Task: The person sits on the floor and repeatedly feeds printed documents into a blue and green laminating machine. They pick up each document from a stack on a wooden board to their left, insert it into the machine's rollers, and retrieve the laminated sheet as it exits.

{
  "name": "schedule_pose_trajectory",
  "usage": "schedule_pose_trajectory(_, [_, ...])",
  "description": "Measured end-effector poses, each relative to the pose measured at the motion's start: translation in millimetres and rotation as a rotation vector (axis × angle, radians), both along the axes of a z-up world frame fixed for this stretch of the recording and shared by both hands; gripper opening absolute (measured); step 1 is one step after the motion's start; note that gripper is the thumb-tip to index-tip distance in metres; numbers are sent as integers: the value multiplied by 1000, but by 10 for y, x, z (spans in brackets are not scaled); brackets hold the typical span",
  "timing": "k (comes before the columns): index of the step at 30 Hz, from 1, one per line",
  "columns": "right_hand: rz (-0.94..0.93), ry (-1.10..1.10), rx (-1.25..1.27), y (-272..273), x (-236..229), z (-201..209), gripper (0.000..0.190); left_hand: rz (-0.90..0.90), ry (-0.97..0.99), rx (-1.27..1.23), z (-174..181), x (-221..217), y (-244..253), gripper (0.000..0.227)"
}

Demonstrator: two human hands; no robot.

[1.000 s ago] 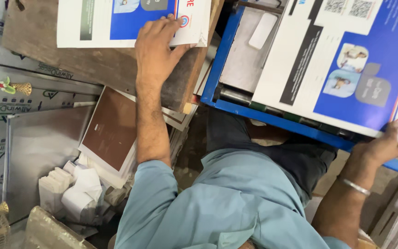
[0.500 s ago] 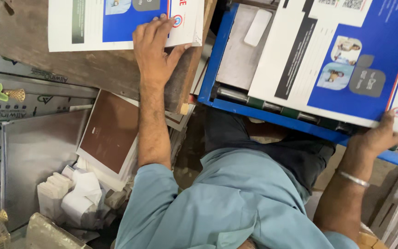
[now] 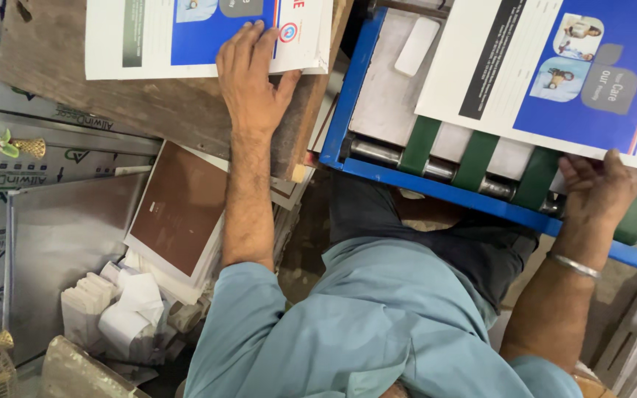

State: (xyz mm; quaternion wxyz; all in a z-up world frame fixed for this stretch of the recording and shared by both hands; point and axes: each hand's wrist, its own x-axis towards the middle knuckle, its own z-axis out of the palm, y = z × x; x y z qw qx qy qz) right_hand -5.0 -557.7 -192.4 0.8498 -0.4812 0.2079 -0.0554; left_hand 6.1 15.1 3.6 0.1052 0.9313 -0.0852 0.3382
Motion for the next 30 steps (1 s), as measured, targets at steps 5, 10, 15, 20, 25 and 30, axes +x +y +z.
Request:
schedule_pose_trajectory(5, [63, 6, -3, 7, -139, -13, 35, -7, -5, -1, -9, 18, 6, 53])
schedule_pose_trajectory(10, [93, 13, 53, 89, -275, 22, 27, -12, 44, -2, 83, -15, -4, 51])
schedule_pose_trajectory(15, [145, 7, 50, 337, -259, 240, 24, -113, 234, -111, 335, 30, 297, 42])
schedule_pose_trajectory(20, [311, -94, 59, 807, -192, 709, 27, 60, 103, -390, 348, 110, 288, 12])
schedule_pose_trajectory(25, [618, -242, 3, 1572, -126, 1282, 35, -119, 326, -49, 105, 55, -880, 46])
schedule_pose_trajectory(30, [551, -212, 249, 2099, -32, 1627, 38, -383, 397, 154, 93, -290, -1842, 69])
